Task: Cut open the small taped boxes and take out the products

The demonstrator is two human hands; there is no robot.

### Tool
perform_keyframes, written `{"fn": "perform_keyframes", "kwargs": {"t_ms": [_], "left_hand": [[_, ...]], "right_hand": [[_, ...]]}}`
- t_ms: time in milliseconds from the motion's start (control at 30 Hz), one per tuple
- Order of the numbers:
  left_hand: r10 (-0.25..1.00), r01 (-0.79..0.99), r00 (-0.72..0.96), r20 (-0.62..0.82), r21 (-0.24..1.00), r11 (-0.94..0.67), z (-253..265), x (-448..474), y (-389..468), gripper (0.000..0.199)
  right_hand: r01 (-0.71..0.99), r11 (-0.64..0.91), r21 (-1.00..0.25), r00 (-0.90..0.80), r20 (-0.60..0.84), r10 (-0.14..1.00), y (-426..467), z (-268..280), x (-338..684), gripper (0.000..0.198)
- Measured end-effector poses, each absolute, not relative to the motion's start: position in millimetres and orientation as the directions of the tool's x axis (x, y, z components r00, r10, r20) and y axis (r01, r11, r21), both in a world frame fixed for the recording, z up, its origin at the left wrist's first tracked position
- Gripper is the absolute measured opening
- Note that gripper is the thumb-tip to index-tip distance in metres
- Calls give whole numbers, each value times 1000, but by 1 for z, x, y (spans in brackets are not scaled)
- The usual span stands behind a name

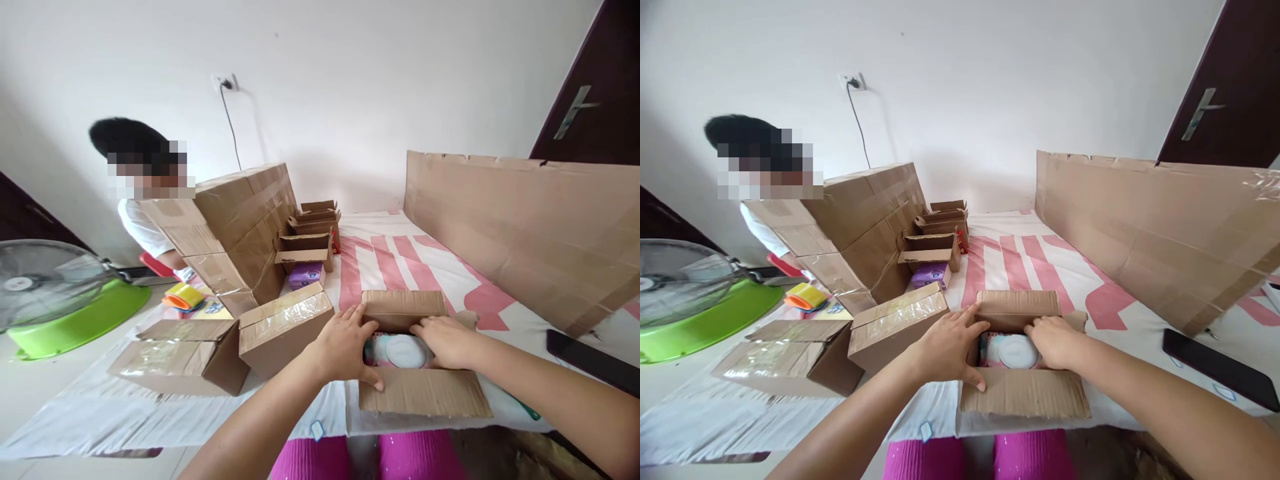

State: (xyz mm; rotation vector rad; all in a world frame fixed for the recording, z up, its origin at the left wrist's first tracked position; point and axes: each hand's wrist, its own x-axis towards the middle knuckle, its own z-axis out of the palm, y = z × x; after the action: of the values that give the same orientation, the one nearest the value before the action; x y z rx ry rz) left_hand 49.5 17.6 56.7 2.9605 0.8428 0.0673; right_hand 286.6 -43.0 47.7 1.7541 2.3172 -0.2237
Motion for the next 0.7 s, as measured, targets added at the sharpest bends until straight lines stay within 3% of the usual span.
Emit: {"fn": "perform_keyframes", "kwargs": {"t_ms": [100,233,333,433,700], "left_hand": [[540,542,840,-54,23,-840,50,44,18,93],[584,575,810,-58,-116,-810,45,50,5,79],[501,482,865,-30,-226,-847,43,60,-14,48],[389,368,919,-63,-211,-905,38,66,-29,28],[358,338,927,-110,-170,-926,21,68,-22,30]], "right_hand": [[947,314,64,-283,-293,913,-40,33,280,48],[942,328,73,-297,-271,915,-38,22,273,40],[940,338,41,-316,-265,911,-36,19,275,36],[945,328,-10,-320,-247,915,-37,15,281,43],[949,306,-74,-315,-181,932,-42,21,288,42]]}}
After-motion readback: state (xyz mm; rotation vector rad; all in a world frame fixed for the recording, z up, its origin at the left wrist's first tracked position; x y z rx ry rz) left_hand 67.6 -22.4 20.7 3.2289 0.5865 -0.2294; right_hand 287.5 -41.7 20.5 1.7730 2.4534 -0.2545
